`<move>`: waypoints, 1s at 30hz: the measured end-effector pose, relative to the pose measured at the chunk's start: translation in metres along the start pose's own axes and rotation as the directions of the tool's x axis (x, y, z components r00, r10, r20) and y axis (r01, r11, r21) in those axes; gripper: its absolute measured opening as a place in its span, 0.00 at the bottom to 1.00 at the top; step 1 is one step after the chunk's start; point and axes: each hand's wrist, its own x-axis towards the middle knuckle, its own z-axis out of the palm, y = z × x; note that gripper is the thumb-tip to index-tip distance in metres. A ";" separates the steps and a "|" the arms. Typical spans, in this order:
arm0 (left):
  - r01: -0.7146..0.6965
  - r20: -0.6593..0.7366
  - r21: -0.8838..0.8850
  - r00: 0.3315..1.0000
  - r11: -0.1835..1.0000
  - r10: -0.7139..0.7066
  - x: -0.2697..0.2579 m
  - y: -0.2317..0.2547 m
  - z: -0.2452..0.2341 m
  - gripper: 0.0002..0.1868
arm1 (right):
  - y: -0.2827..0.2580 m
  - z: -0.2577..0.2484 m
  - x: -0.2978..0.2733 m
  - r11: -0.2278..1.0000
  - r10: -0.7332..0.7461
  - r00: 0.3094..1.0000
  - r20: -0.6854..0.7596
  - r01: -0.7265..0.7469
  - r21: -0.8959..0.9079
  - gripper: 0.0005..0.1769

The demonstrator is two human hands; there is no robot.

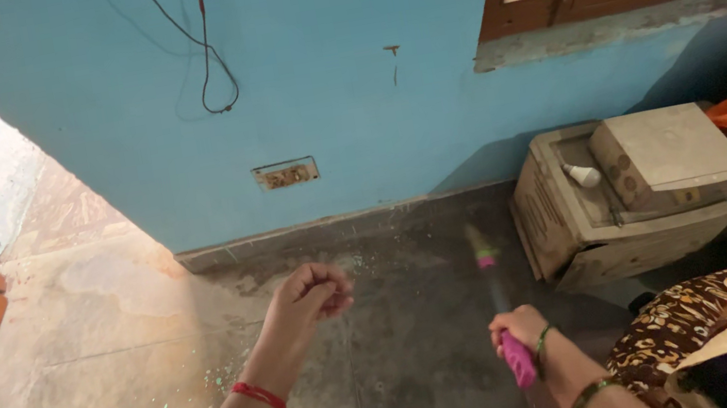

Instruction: The person sweeps a tiled floor with a broom, gathering scattered debris into a small pile near the doorway. The person moves around the room to collect the debris from different areas.

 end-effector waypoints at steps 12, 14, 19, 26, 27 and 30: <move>0.042 -0.024 0.007 0.999 0.999 -0.042 0.007 -0.006 0.021 0.06 | 0.011 -0.001 -0.003 0.929 0.198 0.979 0.050 -0.171 -0.328 0.42; 0.089 -0.069 0.081 0.994 0.993 -0.083 0.009 -0.003 0.029 0.07 | 0.004 -0.011 -0.019 0.931 0.209 0.974 0.090 -0.170 -0.322 0.45; 0.070 -0.058 0.022 0.996 0.997 -0.069 0.012 0.002 0.035 0.06 | -0.001 -0.026 -0.032 0.953 0.155 0.988 -0.010 -0.152 -0.261 0.47; 0.078 -0.141 0.072 0.988 0.994 -0.067 -0.002 0.003 0.020 0.07 | -0.028 -0.034 0.013 0.947 0.039 0.976 -0.216 -0.105 -0.303 0.37; 0.080 -0.156 0.090 0.986 0.993 -0.065 -0.004 0.003 0.019 0.07 | -0.033 -0.033 0.016 0.931 0.051 0.969 -0.243 -0.134 -0.340 0.35; 0.061 -0.161 0.051 0.986 0.997 -0.052 -0.011 0.004 0.019 0.07 | -0.039 -0.005 0.018 0.693 0.109 0.947 -0.304 -0.291 -0.659 0.30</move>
